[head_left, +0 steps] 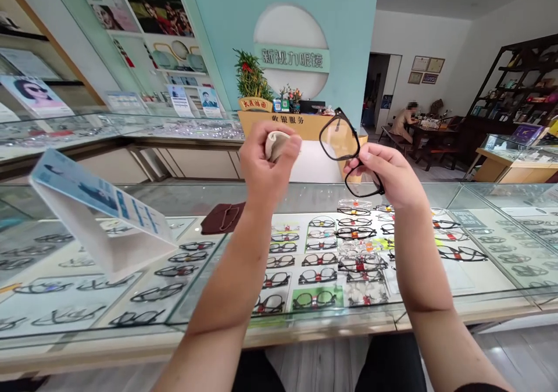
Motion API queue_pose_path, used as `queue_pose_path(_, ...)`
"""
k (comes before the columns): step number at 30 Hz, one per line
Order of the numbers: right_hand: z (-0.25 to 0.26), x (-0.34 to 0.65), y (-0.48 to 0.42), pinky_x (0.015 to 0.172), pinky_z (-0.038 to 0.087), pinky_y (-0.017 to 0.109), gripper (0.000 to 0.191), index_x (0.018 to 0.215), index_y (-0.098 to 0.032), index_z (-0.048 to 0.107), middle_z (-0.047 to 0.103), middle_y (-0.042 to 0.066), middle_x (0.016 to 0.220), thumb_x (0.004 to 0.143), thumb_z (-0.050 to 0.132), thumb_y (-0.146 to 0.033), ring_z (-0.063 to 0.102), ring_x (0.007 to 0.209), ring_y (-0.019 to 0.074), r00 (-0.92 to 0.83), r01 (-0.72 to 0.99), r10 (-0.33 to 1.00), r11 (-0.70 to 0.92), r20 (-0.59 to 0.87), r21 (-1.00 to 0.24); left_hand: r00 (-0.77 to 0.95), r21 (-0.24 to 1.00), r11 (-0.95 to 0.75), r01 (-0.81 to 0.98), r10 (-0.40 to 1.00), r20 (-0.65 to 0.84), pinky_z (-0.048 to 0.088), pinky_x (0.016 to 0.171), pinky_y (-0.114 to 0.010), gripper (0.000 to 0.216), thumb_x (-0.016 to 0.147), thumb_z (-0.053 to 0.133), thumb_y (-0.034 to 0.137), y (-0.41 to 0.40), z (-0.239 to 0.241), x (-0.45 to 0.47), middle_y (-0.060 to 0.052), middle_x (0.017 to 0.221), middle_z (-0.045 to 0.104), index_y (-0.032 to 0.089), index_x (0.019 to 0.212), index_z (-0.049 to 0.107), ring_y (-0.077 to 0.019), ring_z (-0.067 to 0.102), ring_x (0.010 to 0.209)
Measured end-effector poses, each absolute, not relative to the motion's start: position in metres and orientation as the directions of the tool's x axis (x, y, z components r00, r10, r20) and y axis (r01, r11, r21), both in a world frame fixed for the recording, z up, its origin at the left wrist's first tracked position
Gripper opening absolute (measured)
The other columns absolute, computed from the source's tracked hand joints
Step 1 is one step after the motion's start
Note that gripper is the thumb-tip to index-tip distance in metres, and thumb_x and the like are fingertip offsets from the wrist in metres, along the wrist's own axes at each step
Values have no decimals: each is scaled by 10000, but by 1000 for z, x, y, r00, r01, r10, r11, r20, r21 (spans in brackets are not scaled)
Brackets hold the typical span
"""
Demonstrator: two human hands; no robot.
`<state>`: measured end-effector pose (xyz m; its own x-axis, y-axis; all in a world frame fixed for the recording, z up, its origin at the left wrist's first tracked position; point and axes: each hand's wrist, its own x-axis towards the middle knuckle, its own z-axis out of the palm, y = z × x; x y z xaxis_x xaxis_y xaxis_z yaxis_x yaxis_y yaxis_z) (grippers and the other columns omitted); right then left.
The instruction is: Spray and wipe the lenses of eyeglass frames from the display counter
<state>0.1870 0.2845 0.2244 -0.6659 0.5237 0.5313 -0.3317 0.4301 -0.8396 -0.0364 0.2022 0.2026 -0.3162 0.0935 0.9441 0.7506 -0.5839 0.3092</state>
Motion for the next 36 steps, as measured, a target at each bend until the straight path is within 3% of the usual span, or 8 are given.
queue_pose_path(4, 227, 193, 276, 820, 553, 289, 353, 823, -219, 745, 766, 34, 878, 917, 776, -557, 670, 829, 158, -691, -351, 490, 415, 531, -839, 10, 48, -583, 811, 96, 995, 517, 702, -335, 587, 798, 856, 651, 185, 214, -28, -51, 1096, 724, 294, 1229, 679, -182, 632, 831)
queue_pose_path(7, 225, 196, 275, 799, 539, 291, 347, 799, -218, 738, 769, 27, 858, 930, 768, -538, 659, 794, 153, -732, -318, 464, 415, 499, -852, 150, -41, -544, 838, 157, 976, 553, 719, -332, 837, 745, 902, 661, 177, 209, -26, -112, 1359, 690, 299, 1436, 599, -189, 643, 886)
queue_pose_path(11, 224, 199, 277, 750, 507, 290, 343, 799, -205, 727, 767, 23, 831, 959, 735, -509, 628, 727, 139, -789, -253, 432, 421, 438, -871, 210, -82, -481, 873, 220, 952, 578, 753, -340, 889, 769, 888, 651, 171, 207, -25, -107, 1273, 739, 265, 1499, 559, -191, 632, 856)
queue_pose_path(20, 228, 201, 273, 724, 506, 297, 371, 769, -208, 717, 743, 17, 781, 935, 749, -539, 593, 691, 142, -810, -196, 431, 441, 398, -876, 232, -77, -485, 871, 267, 935, 620, 871, -416, 719, 792, 844, 696, 170, 211, -32, -87, 1178, 755, 313, 1377, 674, -282, 731, 1015)
queue_pose_path(25, 233, 203, 267, 768, 546, 327, 485, 752, -220, 726, 742, 27, 779, 942, 694, -665, 639, 734, 168, -804, -140, 424, 547, 417, -825, 200, -27, -541, 840, 263, 944, 569, 697, -373, 690, 709, 911, 686, 172, 211, -33, -79, 1125, 761, 333, 1278, 742, -268, 713, 944)
queue_pose_path(28, 234, 205, 265, 887, 576, 368, 542, 857, -236, 748, 739, 44, 906, 957, 605, -750, 699, 915, 210, -660, -146, 474, 681, 583, -718, 169, -64, -481, 875, 179, 969, 515, 620, -333, 709, 686, 944, 647, 171, 212, -31, -62, 1095, 749, 306, 1270, 731, -232, 700, 876)
queue_pose_path(31, 230, 207, 268, 1019, 573, 425, 520, 1129, -291, 717, 709, 57, 1150, 931, 630, -763, 692, 1159, 260, -485, -136, 456, 803, 746, -580, 37, 15, -437, 899, 110, 993, 516, 638, -349, 707, 673, 965, 610, 172, 211, -30, -60, 1138, 720, 295, 1252, 710, -232, 684, 898)
queue_pose_path(36, 221, 199, 274, 1183, 497, 516, 608, 1377, -332, 553, 597, 76, 1363, 868, 830, -515, 658, 1276, 293, -330, -114, 313, 923, 890, -367, -180, 195, -428, 883, 75, 981, 576, 762, -458, 589, 739, 925, 600, 176, 206, -29, -65, 1217, 698, 361, 1223, 691, -291, 680, 1051)
